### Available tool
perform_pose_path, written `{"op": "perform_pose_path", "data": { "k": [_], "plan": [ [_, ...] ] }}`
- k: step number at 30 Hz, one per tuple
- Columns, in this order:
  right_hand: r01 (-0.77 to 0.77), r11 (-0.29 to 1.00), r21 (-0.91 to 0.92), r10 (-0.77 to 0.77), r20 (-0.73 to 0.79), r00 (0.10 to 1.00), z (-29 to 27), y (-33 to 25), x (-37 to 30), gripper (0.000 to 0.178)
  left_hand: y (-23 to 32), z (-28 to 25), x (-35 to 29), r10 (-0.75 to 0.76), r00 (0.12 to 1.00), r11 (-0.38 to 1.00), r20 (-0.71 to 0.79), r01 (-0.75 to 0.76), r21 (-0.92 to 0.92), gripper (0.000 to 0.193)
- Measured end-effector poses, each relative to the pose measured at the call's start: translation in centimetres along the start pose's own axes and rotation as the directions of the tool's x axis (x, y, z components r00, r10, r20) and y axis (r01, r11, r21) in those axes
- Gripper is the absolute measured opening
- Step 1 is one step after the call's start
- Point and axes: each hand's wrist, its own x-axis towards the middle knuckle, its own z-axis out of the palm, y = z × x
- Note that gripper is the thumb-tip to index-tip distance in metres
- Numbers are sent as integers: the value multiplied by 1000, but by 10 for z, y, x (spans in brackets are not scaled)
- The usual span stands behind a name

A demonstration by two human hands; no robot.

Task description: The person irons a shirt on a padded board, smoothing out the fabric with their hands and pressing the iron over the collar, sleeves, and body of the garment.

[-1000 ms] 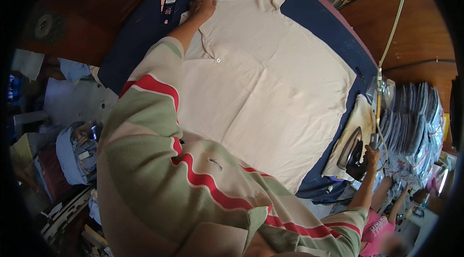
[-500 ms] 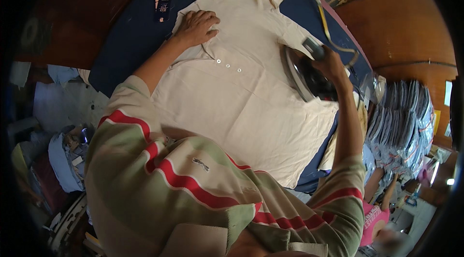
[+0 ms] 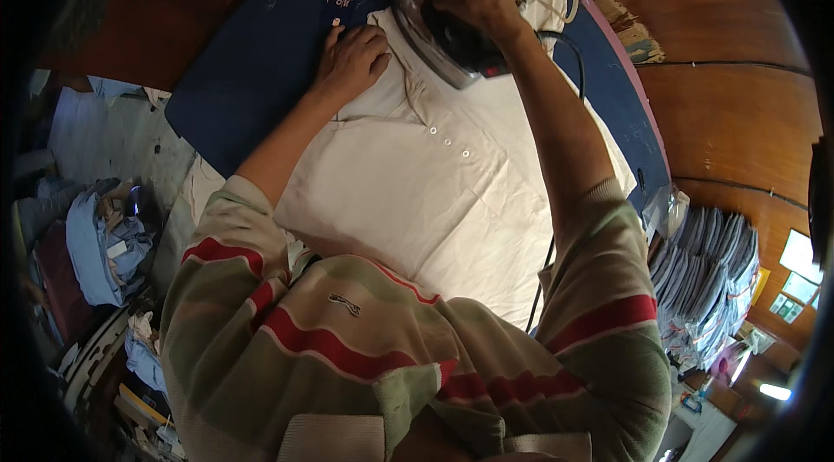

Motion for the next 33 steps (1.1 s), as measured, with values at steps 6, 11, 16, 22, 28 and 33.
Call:
{"op": "perform_pose_path", "data": {
  "k": [6,11,16,22,28,33],
  "plan": [
    [152,988,6,-151,-78,985,13,-7,-4,42,-16,-4,-1,-105,990,992,-99,98,-79,18],
    [19,1000,8,-19,17,1000,4,-7,-1,46,-23,-2,12,-227,961,970,-161,238,55,31],
    [79,997,25,-78,-37,996,9,-4,-27,48,-27,5,39,-204,979,966,-23,206,159,23],
    [46,992,120,-46,-9,999,-6,14,-47,66,-56,3,52,-123,992,991,18,122,63,13],
    [153,988,-36,-150,65,986,6,1,-34,52,-68,7,55,-21,998,999,-56,19,-36,9],
    [209,978,-16,-207,72,976,11,3,-33,50,-73,9,52,-25,998,998,-66,21,-57,9]
  ]
}}
